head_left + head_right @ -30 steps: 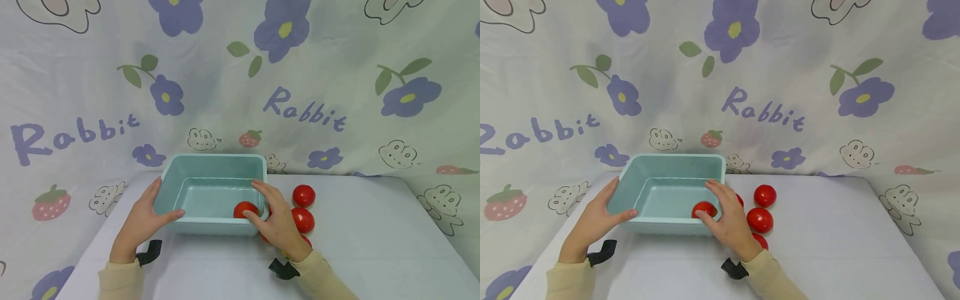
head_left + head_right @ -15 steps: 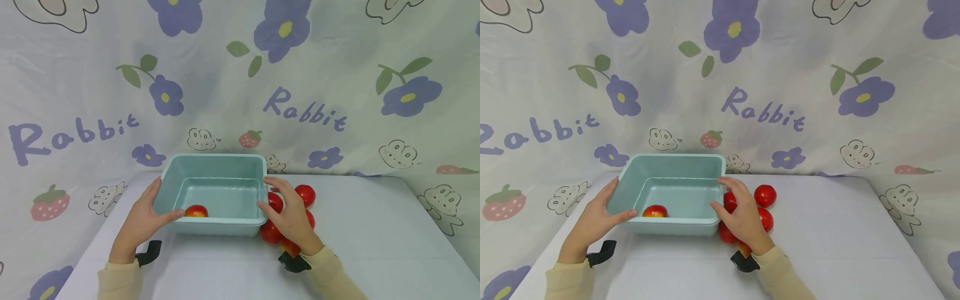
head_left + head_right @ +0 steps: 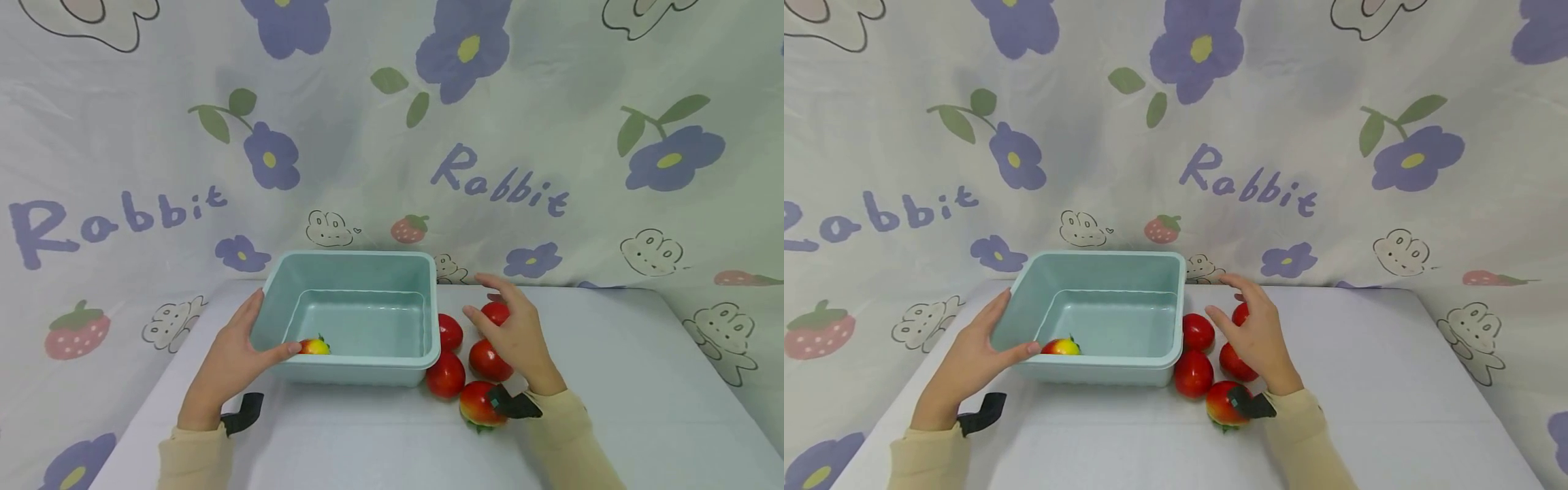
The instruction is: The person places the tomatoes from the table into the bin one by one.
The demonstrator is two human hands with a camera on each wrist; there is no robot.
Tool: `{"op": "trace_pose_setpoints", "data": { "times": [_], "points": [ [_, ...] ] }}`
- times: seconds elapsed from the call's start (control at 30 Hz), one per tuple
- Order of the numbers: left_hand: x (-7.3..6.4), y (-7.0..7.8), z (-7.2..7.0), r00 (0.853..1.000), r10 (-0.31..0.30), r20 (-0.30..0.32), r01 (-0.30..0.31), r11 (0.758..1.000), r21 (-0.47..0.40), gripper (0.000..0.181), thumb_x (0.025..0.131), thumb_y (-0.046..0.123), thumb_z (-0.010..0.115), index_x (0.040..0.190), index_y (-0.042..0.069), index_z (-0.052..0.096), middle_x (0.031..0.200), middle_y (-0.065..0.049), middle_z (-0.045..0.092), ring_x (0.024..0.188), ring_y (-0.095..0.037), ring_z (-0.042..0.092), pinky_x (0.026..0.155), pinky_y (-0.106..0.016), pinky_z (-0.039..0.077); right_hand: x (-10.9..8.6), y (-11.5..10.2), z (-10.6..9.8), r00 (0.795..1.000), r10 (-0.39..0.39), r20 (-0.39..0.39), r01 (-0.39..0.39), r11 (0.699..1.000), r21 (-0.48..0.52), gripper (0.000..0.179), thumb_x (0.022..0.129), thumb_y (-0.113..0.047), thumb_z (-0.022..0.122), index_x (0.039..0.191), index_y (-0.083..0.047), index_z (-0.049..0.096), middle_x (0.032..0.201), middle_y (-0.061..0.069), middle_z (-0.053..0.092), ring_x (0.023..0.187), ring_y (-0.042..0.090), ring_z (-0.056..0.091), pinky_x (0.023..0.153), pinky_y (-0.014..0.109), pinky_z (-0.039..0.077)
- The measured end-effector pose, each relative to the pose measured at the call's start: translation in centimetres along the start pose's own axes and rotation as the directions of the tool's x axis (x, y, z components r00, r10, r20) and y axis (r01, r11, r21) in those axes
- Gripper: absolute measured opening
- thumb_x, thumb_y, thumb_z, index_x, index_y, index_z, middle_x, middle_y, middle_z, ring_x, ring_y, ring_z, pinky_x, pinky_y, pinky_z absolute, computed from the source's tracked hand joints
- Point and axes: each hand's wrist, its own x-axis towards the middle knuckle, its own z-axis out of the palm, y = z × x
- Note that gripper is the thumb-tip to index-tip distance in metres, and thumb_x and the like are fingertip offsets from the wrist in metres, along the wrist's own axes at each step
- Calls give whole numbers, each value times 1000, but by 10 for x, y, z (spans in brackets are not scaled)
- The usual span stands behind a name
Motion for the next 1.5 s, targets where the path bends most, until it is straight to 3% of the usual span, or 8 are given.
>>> {"op": "trace_pose_setpoints", "data": {
  "times": [0.23, 0.37, 0.6, 0.87, 1.0, 1.17, 1.5],
  "points": [
    [4, 1, -1, 999, -31, 25, 31, 999, 12, 109, 74, 55, 70, 150, 12, 6, 154, -12, 11, 135, -41, 19, 93, -71, 26, 5, 19, -10, 999, 40, -17, -40, 999, -5, 51, 82, -24, 71, 128, -15, 54, 128, -1, 54, 116, 18, 49, 91, 44, 47],
    [6, -1, -1, 1000, -17, 24, 17, 1000, 12, 109, 74, 55, 70, 150, 12, 6, 154, -12, 11, 136, -41, 18, 93, -71, 25, 7, 30, -15, 998, 67, -21, -67, 998, -2, 51, 82, -22, 71, 129, -13, 53, 128, 3, 54, 117, 22, 49, 91, 47, 46],
    [8, -3, 0, 1000, -8, 19, 8, 1000, 8, 108, 74, 52, 72, 150, 11, 6, 154, -11, 11, 136, -40, 19, 94, -70, 26, 7, 45, -21, 982, 185, 37, -185, 983, 5, 55, 84, -30, 69, 133, -15, 49, 132, 5, 50, 117, 27, 48, 93, 52, 43],
    [9, -3, -1, 1000, 2, 24, -2, 1000, -7, 107, 75, 52, 71, 150, 12, 6, 154, -11, 11, 137, -38, 17, 96, -69, 25, 5, 60, -21, 966, 238, 100, -236, 971, -33, 59, 84, -35, 67, 136, -17, 46, 136, 6, 46, 120, 30, 44, 93, 56, 42],
    [8, -3, -2, 999, 16, 28, -15, 1000, -8, 106, 75, 52, 71, 150, 11, 7, 154, -11, 11, 138, -36, 14, 98, -68, 23, 3, 69, -21, 942, 302, 148, -296, 953, -59, 62, 84, -40, 66, 138, -19, 43, 140, 7, 42, 124, 33, 41, 93, 57, 41],
    [8, -3, -2, 999, 17, 29, -17, 1000, -6, 107, 75, 52, 71, 150, 10, 7, 154, -11, 11, 138, -37, 14, 98, -68, 23, 1, 78, -20, 891, 392, 227, -384, 920, -80, 66, 83, -42, 66, 140, -24, 40, 144, 8, 36, 125, 38, 38, 89, 57, 44],
    [8, -4, -2, 999, 25, 35, -24, 999, -22, 106, 76, 51, 70, 150, 13, 6, 154, -9, 10, 139, -34, 12, 101, -65, 21, -1, 88, -18, 841, 422, 338, -410, 905, -110, 71, 80, -44, 68, 140, -22, 39, 143, 16, 35, 120, 42, 43, 88, 56, 46]
  ]
}}
